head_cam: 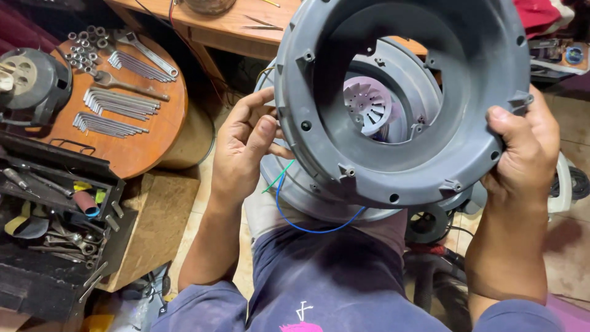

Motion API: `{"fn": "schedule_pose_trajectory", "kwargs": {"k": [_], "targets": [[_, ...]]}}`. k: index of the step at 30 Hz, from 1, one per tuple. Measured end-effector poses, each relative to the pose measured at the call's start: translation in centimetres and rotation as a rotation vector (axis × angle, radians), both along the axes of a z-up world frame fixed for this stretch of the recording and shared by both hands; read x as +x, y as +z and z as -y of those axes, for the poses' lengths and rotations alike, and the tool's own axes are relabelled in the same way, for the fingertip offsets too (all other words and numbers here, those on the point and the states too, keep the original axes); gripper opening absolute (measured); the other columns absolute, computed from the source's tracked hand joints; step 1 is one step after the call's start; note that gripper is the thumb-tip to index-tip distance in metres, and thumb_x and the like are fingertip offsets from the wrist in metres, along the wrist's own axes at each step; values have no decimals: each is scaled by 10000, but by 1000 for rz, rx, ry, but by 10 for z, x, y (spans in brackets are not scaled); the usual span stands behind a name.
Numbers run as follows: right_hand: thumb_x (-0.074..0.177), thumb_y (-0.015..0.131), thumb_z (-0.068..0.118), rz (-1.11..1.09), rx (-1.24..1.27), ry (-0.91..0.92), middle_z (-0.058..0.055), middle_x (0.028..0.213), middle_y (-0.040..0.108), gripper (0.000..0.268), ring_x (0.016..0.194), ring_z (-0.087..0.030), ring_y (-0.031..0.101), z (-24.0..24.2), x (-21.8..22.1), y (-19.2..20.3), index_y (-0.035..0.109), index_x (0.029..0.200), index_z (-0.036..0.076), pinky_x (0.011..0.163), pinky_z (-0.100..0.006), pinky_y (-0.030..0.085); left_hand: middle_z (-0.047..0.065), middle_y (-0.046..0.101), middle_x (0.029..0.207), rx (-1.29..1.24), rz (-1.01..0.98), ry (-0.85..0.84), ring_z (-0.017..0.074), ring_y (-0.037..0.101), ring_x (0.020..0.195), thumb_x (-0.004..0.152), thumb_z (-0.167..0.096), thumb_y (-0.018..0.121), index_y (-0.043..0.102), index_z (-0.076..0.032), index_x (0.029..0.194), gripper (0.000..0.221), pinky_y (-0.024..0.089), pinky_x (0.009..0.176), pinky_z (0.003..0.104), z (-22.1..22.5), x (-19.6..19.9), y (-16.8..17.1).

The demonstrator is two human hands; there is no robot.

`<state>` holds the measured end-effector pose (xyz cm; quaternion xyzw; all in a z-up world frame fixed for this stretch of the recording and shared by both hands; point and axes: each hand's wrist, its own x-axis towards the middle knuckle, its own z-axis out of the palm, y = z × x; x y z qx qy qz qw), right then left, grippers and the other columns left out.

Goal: Cleaning and reassembling the motor and housing components of a vacuum cleaner.

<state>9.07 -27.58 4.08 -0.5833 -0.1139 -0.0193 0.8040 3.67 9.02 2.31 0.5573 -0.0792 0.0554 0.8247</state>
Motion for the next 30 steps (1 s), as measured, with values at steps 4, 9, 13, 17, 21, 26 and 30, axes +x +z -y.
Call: {"fn": "schedule_pose_trajectory", "kwargs": {"k": [4, 9, 13, 17, 21, 26, 30], "targets": [[990, 561, 46, -51, -35, -103, -135, 1228, 652, 397, 1037, -177, 667, -14, 3, 19, 549, 1369, -69, 1012, -312, 562, 110, 657, 1240, -22, 2, -19, 133, 678, 1054, 1069, -200, 623, 396, 45, 1524, 564, 646, 773, 289, 3, 9, 5], [994, 533, 50, -92, -48, -104, -126, 1193, 649, 397, 1036, -172, 661, -18, 7, 29, 548, 1374, -65, 992, -298, 557, 106, 660, 1238, 0, 92, -21, 116, 663, 1009, 1096, -179, 626, 371, 33, 1559, 570, 608, 777, 271, 3, 16, 9], [1072, 506, 2, -93, 16, -90, -131, 1129, 601, 321, 986, -202, 623, 16, 20, 3, 546, 1374, -99, 962, -320, 527, 181, 658, 991, -87, -108, 150, 199, 683, 812, 1085, -104, 547, 514, 119, 1292, 307, 619, 666, 307, 6, 25, 13], [1000, 530, 19, -122, 212, -77, -188, 1292, 667, 373, 1144, -283, 708, 0, 33, 25, 546, 1363, -64, 1087, -417, 601, 98, 664, 982, -217, 217, 99, 184, 734, 878, 1324, -105, 528, 588, 24, 1137, 235, 634, 777, 304, -7, 20, -24], [1010, 493, 10, -138, 214, -57, -212, 1304, 660, 345, 1172, -295, 700, 6, 35, 21, 564, 1334, -86, 1119, -424, 587, 97, 651, 1310, 185, 143, 272, 140, 655, 1124, 1150, -141, 571, 537, -13, 1413, 295, 601, 972, 292, 3, 16, -4], [1024, 446, -4, -159, 216, -29, -243, 1320, 652, 326, 1208, -311, 691, 6, 38, 8, 589, 1297, -112, 1161, -433, 568, 94, 670, 1274, 80, 100, 177, 124, 668, 1080, 1164, -175, 562, 559, -8, 1402, 291, 595, 996, 296, 4, 16, -10], [1050, 459, -9, -159, 209, 13, -220, 1271, 638, 299, 1147, -284, 668, -5, 44, -6, 571, 1310, -105, 1110, -405, 552, 91, 690, 1182, 75, 129, 124, 118, 684, 1043, 1199, -225, 519, 571, -1, 1389, 298, 607, 924, 270, 2, 18, -7]]}}
